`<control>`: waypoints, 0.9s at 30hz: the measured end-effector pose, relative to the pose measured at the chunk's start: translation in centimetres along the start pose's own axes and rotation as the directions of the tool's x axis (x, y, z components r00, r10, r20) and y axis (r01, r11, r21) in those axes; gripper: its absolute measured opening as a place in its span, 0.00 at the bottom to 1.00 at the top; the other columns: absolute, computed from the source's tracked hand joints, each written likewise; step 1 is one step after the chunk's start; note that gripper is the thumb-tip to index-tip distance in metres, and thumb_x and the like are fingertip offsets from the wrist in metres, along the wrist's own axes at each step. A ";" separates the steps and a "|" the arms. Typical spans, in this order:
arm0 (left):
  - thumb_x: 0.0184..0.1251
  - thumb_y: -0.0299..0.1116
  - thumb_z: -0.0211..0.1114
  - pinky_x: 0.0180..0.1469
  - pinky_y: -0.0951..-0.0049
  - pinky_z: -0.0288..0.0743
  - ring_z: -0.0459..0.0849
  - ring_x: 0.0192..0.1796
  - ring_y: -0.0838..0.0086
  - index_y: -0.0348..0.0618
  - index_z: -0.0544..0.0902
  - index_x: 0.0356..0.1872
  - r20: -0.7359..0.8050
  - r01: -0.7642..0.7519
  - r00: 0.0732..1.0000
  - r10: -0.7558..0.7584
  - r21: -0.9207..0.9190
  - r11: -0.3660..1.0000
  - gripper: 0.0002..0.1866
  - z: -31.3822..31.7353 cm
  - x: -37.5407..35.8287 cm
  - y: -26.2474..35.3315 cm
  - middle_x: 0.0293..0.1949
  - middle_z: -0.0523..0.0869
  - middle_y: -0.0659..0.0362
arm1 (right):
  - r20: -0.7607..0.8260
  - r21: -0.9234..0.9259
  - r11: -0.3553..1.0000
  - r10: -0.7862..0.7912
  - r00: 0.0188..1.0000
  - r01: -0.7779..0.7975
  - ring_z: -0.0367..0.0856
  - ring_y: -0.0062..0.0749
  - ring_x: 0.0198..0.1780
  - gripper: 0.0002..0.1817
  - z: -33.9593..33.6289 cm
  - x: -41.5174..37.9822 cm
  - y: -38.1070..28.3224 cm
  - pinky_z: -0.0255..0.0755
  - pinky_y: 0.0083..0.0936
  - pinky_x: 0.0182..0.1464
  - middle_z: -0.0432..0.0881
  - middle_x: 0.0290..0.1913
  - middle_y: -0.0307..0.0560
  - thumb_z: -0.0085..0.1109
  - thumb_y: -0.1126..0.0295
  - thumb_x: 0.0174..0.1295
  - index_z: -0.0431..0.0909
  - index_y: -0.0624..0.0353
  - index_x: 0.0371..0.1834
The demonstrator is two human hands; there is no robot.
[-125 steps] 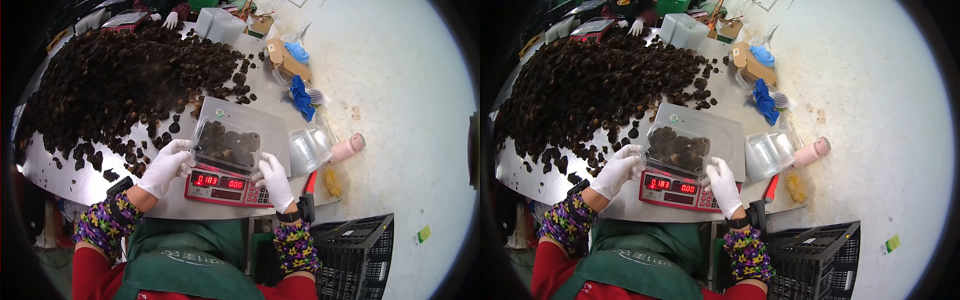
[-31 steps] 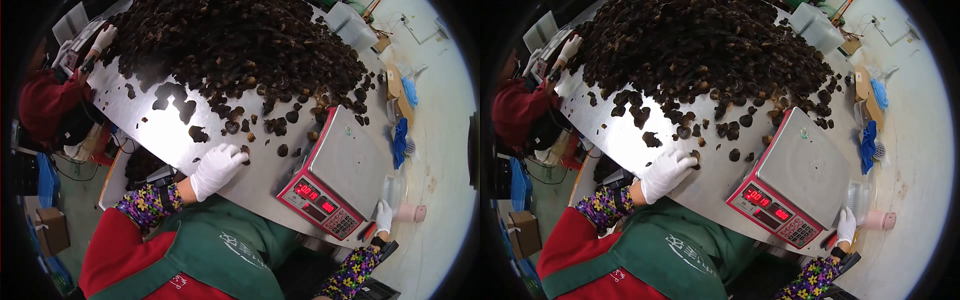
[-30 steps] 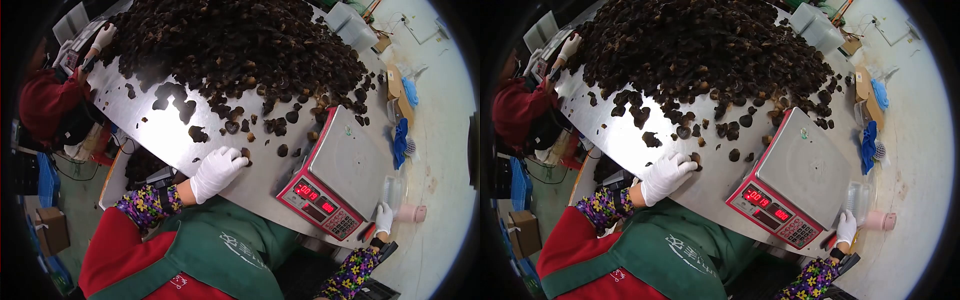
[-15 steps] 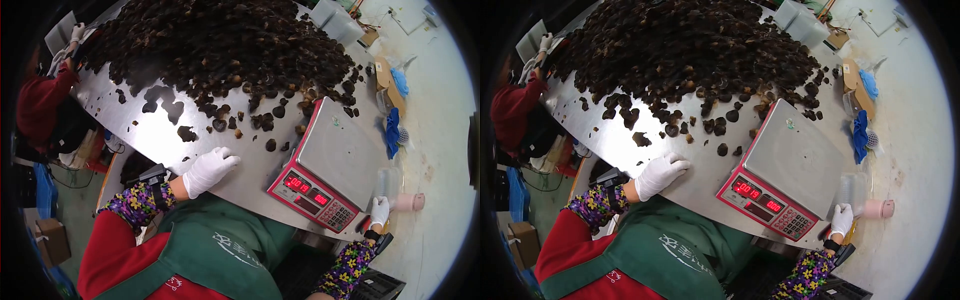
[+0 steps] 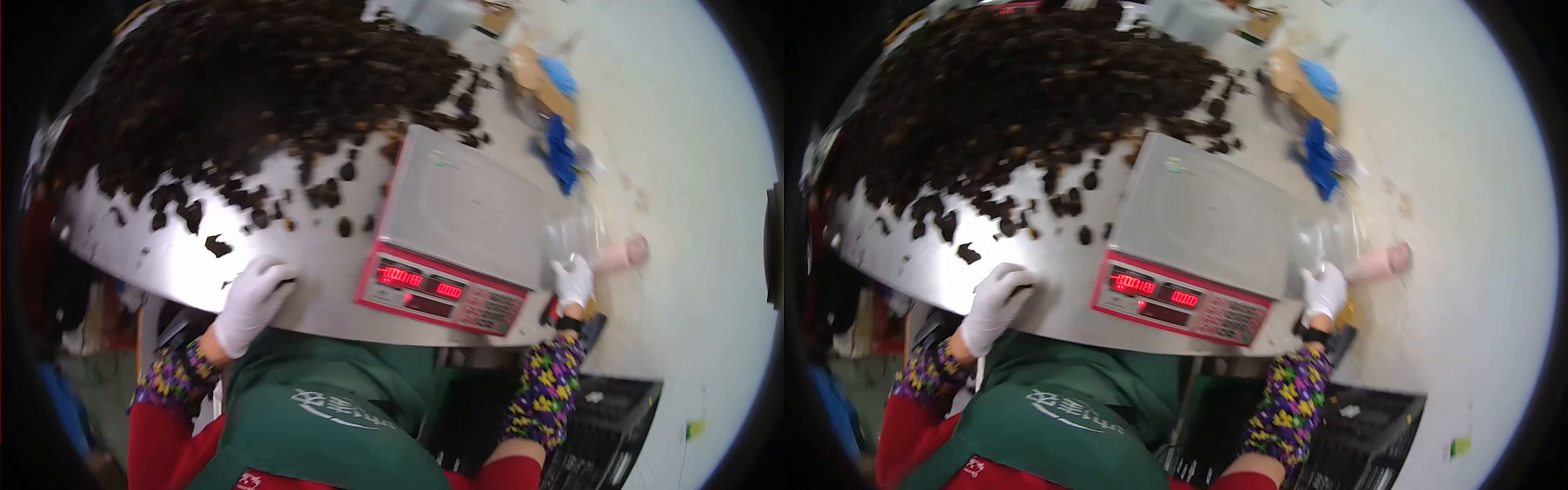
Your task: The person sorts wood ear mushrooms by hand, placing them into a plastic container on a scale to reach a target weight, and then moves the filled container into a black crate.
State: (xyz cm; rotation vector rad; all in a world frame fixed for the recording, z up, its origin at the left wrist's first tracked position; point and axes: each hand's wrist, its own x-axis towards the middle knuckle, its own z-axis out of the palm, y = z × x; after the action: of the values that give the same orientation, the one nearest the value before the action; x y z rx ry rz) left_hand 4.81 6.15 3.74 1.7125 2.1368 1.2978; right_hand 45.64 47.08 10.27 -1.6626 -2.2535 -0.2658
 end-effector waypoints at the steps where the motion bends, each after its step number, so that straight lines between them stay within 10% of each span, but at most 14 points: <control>1: 0.59 0.21 0.71 0.44 0.62 0.80 0.84 0.41 0.56 0.43 0.84 0.44 -0.036 -0.007 0.999 0.007 -0.010 1.000 0.13 0.0 0.2 0.4 0.40 0.83 0.53 | -0.026 -0.036 0.996 -0.081 0.996 0.080 0.84 0.50 0.36 0.14 -0.3 0.1 0.3 0.76 0.42 0.44 0.85 0.30 0.53 0.74 0.63 0.54 0.81 0.59 0.33; 7: 0.56 0.17 0.71 0.45 0.66 0.79 0.85 0.43 0.61 0.40 0.84 0.43 -0.095 0.008 0.995 -0.015 -0.073 0.997 0.13 -2.2 3.4 4.0 0.41 0.84 0.54 | -0.191 0.683 0.728 0.098 0.977 0.061 0.80 0.39 0.39 0.06 -7.4 -0.7 -7.2 0.75 0.33 0.46 0.82 0.38 0.52 0.63 0.77 0.63 0.76 0.65 0.39; 11: 0.59 0.26 0.72 0.46 0.66 0.82 0.86 0.44 0.62 0.49 0.86 0.46 -0.215 -0.248 0.951 0.224 -0.094 0.964 0.13 -1.0 8.5 9.3 0.42 0.85 0.58 | -0.099 0.311 0.810 -0.492 0.865 0.497 0.79 0.52 0.45 0.09 -8.4 -4.7 -13.7 0.71 0.43 0.53 0.81 0.40 0.51 0.64 0.74 0.60 0.77 0.60 0.41; 14: 0.60 0.27 0.73 0.44 0.67 0.82 0.85 0.45 0.62 0.49 0.86 0.48 -0.252 -0.363 0.912 0.324 -0.131 0.922 0.15 2.1 11.6 12.0 0.44 0.85 0.59 | -0.011 0.144 0.728 -0.676 0.737 0.670 0.79 0.42 0.45 0.08 -7.2 -9.4 -18.5 0.63 0.48 0.68 0.77 0.36 0.43 0.68 0.65 0.59 0.78 0.49 0.38; 19: 0.60 0.35 0.70 0.52 0.61 0.81 0.83 0.52 0.57 0.51 0.80 0.55 0.190 -0.342 0.929 0.316 0.122 0.932 0.20 6.9 15.8 11.7 0.50 0.82 0.56 | 0.022 0.139 0.772 -0.629 0.777 0.620 0.77 0.47 0.47 0.10 -6.9 -12.3 -20.1 0.57 0.56 0.72 0.78 0.38 0.45 0.68 0.64 0.59 0.77 0.52 0.38; 23: 0.60 0.37 0.71 0.59 0.58 0.77 0.81 0.57 0.54 0.52 0.81 0.55 -0.154 -0.504 0.845 0.512 0.089 0.859 0.21 6.2 15.1 10.0 0.55 0.82 0.54 | -0.071 0.217 0.814 -0.538 0.840 0.539 0.77 0.42 0.56 0.19 -8.7 -12.9 -20.4 0.53 0.64 0.74 0.80 0.48 0.40 0.71 0.57 0.57 0.81 0.49 0.50; 27: 0.62 0.45 0.72 0.63 0.53 0.74 0.77 0.62 0.49 0.52 0.80 0.60 -0.217 -0.183 0.952 0.216 0.166 0.969 0.25 2.9 16.3 2.3 0.63 0.78 0.49 | -0.203 0.298 0.823 -0.440 0.875 0.484 0.74 0.45 0.63 0.18 -8.6 -14.3 -17.7 0.50 0.64 0.75 0.80 0.55 0.39 0.69 0.59 0.60 0.82 0.51 0.52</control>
State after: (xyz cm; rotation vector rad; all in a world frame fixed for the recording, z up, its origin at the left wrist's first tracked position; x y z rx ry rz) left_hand 2.33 21.43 10.04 1.9677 2.2826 1.4993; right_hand 33.85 26.11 13.76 -0.8828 -2.4091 -0.0772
